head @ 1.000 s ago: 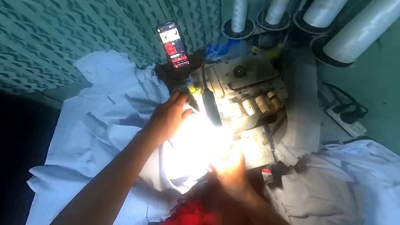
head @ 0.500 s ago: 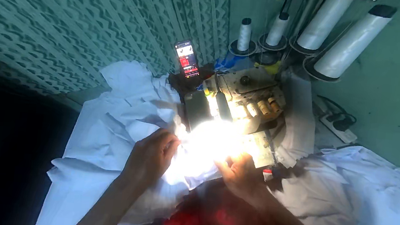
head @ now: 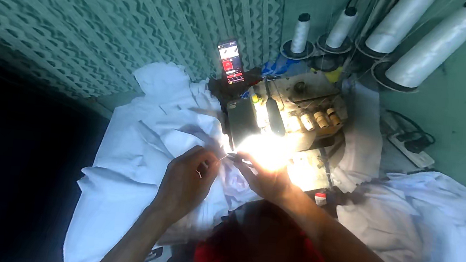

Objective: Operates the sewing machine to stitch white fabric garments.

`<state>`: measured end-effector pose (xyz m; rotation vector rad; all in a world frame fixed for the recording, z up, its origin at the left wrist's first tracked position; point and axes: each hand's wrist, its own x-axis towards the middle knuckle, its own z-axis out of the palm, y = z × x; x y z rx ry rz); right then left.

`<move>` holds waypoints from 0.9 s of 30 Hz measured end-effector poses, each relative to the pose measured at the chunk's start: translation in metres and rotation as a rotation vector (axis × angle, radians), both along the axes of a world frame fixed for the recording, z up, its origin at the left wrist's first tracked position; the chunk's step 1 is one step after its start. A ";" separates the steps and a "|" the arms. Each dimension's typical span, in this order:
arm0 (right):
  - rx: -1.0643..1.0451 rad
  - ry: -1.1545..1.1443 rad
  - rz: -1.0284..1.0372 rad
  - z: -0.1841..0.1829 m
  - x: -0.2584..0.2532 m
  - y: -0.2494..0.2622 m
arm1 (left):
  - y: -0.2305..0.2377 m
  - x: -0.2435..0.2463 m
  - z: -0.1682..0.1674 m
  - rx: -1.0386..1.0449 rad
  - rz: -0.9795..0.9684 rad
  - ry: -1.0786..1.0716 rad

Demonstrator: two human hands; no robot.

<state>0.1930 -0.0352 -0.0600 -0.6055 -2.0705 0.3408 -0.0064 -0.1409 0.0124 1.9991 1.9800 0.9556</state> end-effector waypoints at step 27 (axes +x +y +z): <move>-0.122 -0.090 -0.355 -0.008 0.078 0.000 | 0.089 0.029 0.006 -0.630 0.014 -0.183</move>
